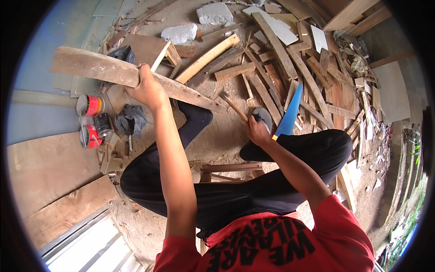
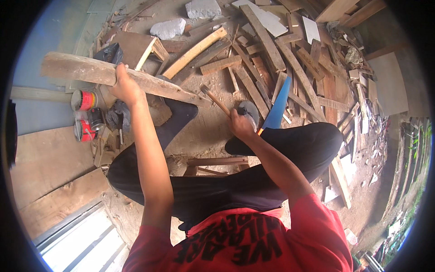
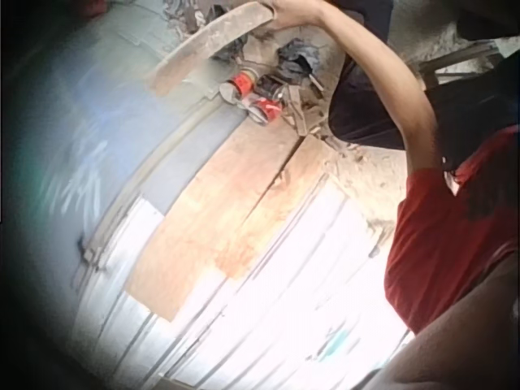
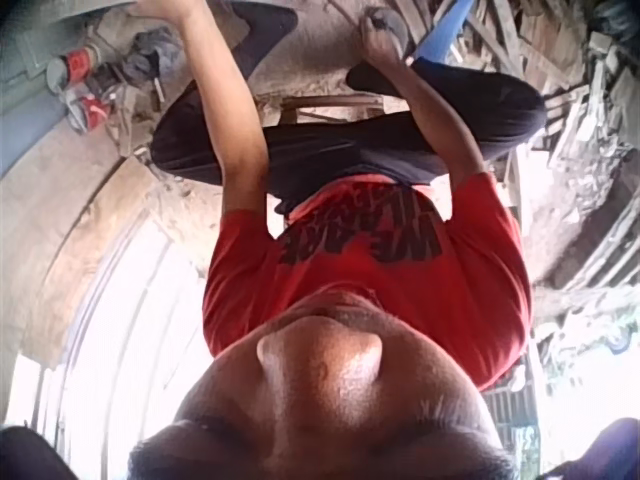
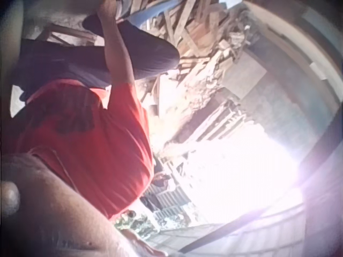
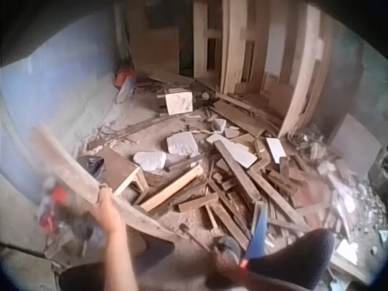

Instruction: The person sits on the floor and uses a hammer to break a long piece of wood into smaller pieces. They repeatedly strike the wood, reposition it, and break off smaller fragments, accumulating a pile of wood debris.

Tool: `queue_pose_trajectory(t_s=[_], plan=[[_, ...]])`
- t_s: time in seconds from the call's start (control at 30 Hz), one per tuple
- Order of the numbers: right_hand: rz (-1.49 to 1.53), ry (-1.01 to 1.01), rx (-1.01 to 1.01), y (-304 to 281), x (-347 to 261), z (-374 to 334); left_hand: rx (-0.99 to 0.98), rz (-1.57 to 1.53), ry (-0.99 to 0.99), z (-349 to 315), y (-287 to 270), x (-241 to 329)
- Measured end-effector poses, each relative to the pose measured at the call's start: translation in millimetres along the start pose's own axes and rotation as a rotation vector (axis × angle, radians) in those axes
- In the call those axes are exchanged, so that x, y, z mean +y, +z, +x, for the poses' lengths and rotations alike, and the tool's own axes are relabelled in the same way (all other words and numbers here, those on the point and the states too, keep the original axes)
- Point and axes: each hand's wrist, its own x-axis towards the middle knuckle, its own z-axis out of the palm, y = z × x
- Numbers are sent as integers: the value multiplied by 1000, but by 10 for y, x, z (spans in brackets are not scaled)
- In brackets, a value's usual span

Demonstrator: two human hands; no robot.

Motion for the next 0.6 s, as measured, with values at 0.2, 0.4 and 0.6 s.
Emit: queue_pose_trajectory(t_s=[0.2,0.4,0.6], plan=[[271,63,-94,-660,-852,204,-155,-199,-184,149,-273,-50],[66,144,-202,-917,-428,382,-400,-182,-301,390,-501,-197],[214,567,-708,-1060,-523,378,-475,-202,-300,352,-547,-134]])
